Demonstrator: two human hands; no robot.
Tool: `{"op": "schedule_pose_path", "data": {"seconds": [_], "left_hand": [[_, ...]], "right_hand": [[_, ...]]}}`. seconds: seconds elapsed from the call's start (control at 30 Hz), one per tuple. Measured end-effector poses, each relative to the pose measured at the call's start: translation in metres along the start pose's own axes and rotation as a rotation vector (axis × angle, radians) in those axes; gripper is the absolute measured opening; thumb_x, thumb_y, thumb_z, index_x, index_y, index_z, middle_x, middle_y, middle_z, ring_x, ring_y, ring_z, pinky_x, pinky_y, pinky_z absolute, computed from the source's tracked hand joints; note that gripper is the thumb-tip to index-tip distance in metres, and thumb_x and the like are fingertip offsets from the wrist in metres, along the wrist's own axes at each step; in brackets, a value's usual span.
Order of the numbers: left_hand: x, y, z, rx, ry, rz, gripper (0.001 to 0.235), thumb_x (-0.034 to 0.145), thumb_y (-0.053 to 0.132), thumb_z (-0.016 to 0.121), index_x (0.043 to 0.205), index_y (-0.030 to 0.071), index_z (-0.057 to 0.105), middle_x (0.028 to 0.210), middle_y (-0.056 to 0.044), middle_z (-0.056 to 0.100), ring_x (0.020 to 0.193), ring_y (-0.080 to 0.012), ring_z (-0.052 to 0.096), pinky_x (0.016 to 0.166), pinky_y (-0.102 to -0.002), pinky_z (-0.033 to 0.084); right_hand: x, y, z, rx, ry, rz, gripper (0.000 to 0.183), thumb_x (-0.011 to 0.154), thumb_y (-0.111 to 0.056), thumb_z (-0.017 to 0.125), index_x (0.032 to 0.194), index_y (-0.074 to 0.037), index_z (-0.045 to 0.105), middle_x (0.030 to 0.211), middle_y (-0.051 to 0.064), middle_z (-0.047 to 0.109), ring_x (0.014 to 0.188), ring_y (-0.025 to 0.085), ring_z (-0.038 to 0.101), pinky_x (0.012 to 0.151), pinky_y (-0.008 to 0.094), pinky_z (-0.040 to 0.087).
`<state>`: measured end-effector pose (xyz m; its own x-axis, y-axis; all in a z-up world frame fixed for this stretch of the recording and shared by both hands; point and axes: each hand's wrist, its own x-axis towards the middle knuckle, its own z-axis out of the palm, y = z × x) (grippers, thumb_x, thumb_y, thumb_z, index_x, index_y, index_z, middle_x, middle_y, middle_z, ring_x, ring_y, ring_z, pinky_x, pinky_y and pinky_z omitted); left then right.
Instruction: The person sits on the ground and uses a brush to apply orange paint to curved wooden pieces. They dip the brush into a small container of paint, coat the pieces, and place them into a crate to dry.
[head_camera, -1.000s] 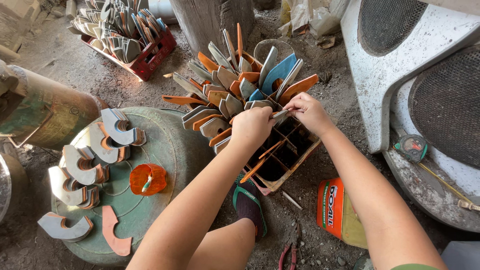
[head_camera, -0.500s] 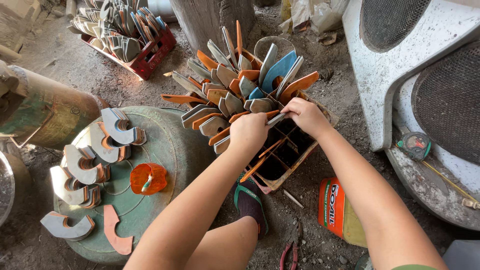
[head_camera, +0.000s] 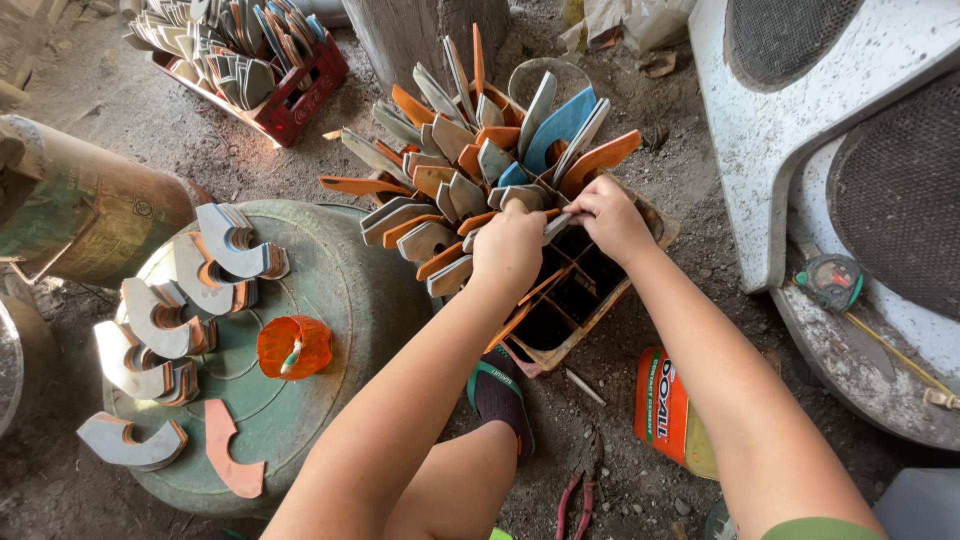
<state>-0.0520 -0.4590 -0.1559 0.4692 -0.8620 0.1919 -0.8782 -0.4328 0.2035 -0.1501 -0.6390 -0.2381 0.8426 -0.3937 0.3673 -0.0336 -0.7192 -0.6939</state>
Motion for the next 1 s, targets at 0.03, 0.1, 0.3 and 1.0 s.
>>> {"op": "schedule_pose_path", "data": {"seconds": [0.03,0.1,0.3,1.0], "left_hand": [[-0.001,-0.001,0.000,-0.036,-0.043,-0.003,0.007,0.084,0.007,0.068,0.091,0.009,0.068,0.090,-0.012,0.068,0.087,-0.0298,0.070,0.071,-0.040,0.058],[0.001,-0.003,-0.001,-0.098,-0.081,-0.010,0.006,0.088,0.009,0.069,0.094,0.008,0.068,0.087,-0.012,0.068,0.085,-0.0311,0.070,0.073,-0.042,0.058],[0.002,-0.010,-0.004,-0.188,-0.037,0.006,0.007,0.082,0.014,0.071,0.087,0.011,0.071,0.087,-0.014,0.067,0.080,-0.0334,0.070,0.069,-0.046,0.056],[-0.005,-0.013,0.011,-0.279,0.078,0.057,0.008,0.087,0.009,0.064,0.089,0.009,0.071,0.087,-0.011,0.068,0.079,-0.0320,0.071,0.070,-0.043,0.058]], "right_hand": [[-0.002,0.000,0.002,0.059,-0.008,0.064,0.016,0.082,0.003,0.074,0.097,-0.003,0.075,0.097,0.011,0.067,0.090,0.026,0.071,0.080,0.034,0.058],[0.001,-0.002,0.002,0.110,-0.018,0.125,0.016,0.085,0.003,0.072,0.099,-0.003,0.075,0.099,0.010,0.068,0.090,0.024,0.072,0.081,0.033,0.059],[-0.004,-0.007,-0.001,0.015,-0.067,0.156,0.020,0.086,-0.003,0.075,0.106,-0.005,0.077,0.102,0.010,0.073,0.090,0.026,0.072,0.081,0.035,0.057],[-0.004,-0.015,0.006,0.012,-0.105,0.456,0.040,0.095,-0.008,0.059,0.133,-0.009,0.067,0.115,0.014,0.073,0.101,0.027,0.073,0.091,0.036,0.055]]}}
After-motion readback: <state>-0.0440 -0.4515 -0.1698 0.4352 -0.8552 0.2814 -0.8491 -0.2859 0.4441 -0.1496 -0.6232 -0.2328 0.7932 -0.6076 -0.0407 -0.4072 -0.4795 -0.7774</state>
